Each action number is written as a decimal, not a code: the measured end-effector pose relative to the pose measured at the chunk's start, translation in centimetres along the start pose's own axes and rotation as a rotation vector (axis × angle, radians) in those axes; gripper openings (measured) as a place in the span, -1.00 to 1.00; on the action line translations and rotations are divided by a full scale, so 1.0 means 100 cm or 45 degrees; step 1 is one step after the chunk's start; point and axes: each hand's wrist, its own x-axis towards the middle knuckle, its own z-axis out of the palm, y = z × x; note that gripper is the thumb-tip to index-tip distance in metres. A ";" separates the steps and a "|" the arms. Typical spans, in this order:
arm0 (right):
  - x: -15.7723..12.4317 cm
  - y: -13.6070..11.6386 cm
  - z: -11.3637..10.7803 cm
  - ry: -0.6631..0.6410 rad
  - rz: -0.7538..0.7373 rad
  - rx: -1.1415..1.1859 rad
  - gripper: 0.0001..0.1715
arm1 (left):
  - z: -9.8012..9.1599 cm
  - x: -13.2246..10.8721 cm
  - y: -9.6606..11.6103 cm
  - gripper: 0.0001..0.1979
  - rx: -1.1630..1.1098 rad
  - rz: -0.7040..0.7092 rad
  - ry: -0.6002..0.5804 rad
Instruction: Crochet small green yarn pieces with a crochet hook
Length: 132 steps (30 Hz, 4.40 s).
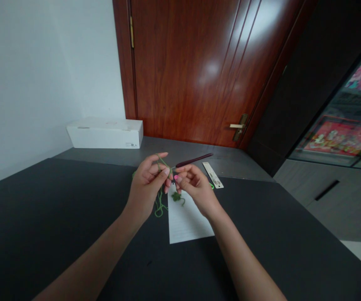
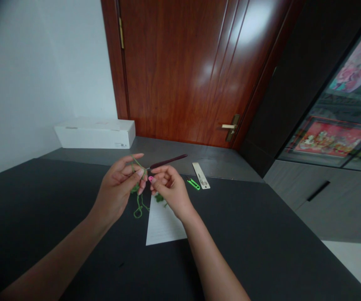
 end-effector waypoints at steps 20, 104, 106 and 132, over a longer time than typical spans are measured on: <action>-0.005 0.012 0.021 0.096 -0.016 -0.001 -0.67 | 0.006 -0.002 0.004 -0.58 -0.051 -0.017 0.011; -0.010 -0.005 0.015 0.291 -0.317 0.045 -0.87 | 0.009 -0.007 0.017 -0.57 0.047 0.074 -0.193; -0.010 -0.004 0.014 0.292 -0.301 0.063 -0.86 | 0.010 -0.007 0.018 -0.58 0.042 0.075 -0.181; -0.010 -0.006 0.020 0.397 -0.257 -0.060 -0.76 | 0.014 -0.010 0.021 -0.59 0.153 0.041 -0.084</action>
